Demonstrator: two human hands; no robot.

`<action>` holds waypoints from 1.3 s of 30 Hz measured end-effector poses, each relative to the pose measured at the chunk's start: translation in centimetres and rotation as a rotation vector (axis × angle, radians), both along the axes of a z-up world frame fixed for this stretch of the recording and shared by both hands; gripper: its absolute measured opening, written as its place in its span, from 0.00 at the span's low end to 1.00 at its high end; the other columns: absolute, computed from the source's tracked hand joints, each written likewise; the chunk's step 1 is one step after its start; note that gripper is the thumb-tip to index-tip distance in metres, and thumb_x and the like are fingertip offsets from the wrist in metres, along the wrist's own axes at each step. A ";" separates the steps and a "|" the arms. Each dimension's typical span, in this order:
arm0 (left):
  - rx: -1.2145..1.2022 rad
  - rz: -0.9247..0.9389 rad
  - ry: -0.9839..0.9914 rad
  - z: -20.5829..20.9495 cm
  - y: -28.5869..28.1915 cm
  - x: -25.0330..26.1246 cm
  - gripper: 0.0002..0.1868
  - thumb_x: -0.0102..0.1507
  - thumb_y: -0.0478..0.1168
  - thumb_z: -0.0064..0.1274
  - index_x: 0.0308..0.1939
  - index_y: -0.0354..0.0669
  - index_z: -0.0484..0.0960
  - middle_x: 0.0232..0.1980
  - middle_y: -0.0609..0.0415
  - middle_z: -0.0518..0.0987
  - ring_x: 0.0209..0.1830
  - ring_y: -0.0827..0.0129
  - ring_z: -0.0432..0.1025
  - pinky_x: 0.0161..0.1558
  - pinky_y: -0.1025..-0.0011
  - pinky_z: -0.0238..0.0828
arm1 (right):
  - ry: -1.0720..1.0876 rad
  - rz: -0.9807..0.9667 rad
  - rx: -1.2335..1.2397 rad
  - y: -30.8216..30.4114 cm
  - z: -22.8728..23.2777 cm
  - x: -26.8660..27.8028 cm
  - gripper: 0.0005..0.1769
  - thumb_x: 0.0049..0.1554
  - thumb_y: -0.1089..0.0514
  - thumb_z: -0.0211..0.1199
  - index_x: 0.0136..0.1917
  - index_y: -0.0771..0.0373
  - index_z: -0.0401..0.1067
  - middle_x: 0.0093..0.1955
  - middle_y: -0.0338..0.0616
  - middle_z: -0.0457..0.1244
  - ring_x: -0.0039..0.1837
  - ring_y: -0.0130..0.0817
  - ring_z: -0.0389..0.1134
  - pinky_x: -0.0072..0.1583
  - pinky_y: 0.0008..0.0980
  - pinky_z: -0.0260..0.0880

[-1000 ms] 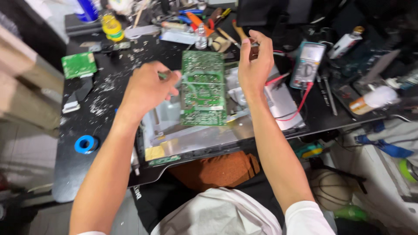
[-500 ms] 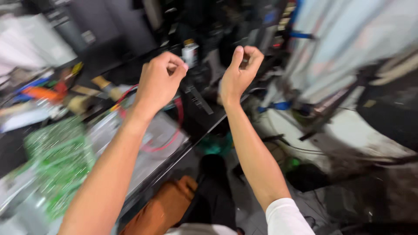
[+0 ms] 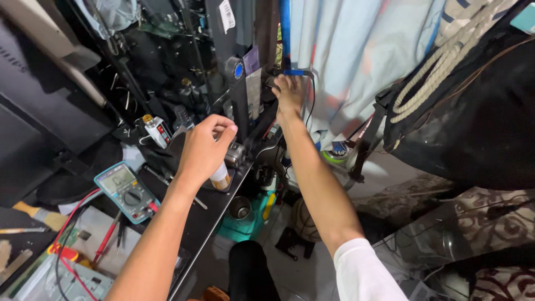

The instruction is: The person handles a circuit board from a flat screen monitor, turning it over to view both sides. They then use a soldering iron and a desoldering pump to remove or reflow components on the board.

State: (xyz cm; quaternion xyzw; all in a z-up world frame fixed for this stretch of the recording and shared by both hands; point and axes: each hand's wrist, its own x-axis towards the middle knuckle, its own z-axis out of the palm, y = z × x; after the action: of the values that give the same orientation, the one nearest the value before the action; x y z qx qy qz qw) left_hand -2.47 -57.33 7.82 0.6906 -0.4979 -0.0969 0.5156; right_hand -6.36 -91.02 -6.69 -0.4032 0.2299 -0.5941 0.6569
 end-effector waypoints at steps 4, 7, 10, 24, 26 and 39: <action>0.031 0.045 -0.028 0.5 -0.2 0.6 0.11 0.64 0.43 0.57 0.43 0.38 0.84 0.37 0.50 0.86 0.39 0.66 0.82 0.43 0.69 0.76 | -0.024 -0.014 -0.007 -1.0 0.8 0.4 0.29 0.59 0.62 0.62 0.71 0.59 0.57 0.62 0.45 0.63 0.58 0.39 0.70 0.57 0.40 0.75; 0.034 0.081 -0.065 0.4 0.0 1.3 0.11 0.64 0.43 0.57 0.43 0.38 0.84 0.38 0.50 0.86 0.39 0.64 0.82 0.43 0.68 0.75 | -0.009 -0.045 -0.048 -1.0 1.2 0.6 0.25 0.62 0.63 0.59 0.69 0.64 0.56 0.60 0.51 0.64 0.58 0.42 0.72 0.56 0.39 0.78; 0.013 0.077 -0.040 -0.2 0.4 1.7 0.11 0.64 0.42 0.57 0.43 0.38 0.84 0.38 0.49 0.86 0.39 0.64 0.82 0.44 0.68 0.75 | 0.077 -0.143 -0.157 -0.2 1.1 0.6 0.19 0.65 0.61 0.57 0.67 0.68 0.58 0.58 0.51 0.64 0.55 0.42 0.75 0.52 0.35 0.79; -0.035 0.044 0.006 -1.0 5.9 2.4 0.11 0.66 0.41 0.56 0.44 0.36 0.82 0.40 0.50 0.86 0.41 0.66 0.82 0.45 0.70 0.75 | 0.328 -0.456 -0.462 5.6 2.1 -2.2 0.12 0.68 0.57 0.54 0.60 0.67 0.66 0.55 0.47 0.69 0.51 0.32 0.76 0.48 0.29 0.75; -0.053 0.034 0.005 -0.8 6.3 2.4 0.11 0.66 0.41 0.56 0.44 0.35 0.82 0.40 0.50 0.86 0.41 0.66 0.82 0.45 0.70 0.75 | 0.424 -0.491 -0.375 6.4 2.6 -3.1 0.13 0.67 0.56 0.54 0.60 0.67 0.65 0.51 0.47 0.71 0.48 0.33 0.75 0.49 0.30 0.74; -0.121 0.066 -0.026 0.6 10.0 1.4 0.10 0.66 0.41 0.57 0.43 0.35 0.83 0.37 0.50 0.86 0.37 0.68 0.81 0.42 0.71 0.75 | 0.003 -0.648 -0.335 13.6 8.4 -7.1 0.13 0.69 0.53 0.51 0.60 0.65 0.62 0.47 0.47 0.68 0.48 0.33 0.71 0.52 0.32 0.72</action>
State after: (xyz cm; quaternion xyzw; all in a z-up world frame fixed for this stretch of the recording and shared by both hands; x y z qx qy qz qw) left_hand -1.03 -47.37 8.42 0.6755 -0.4864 -0.0405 0.5527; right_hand -13.44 -77.41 1.67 -0.4122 0.2460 -0.8005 0.3589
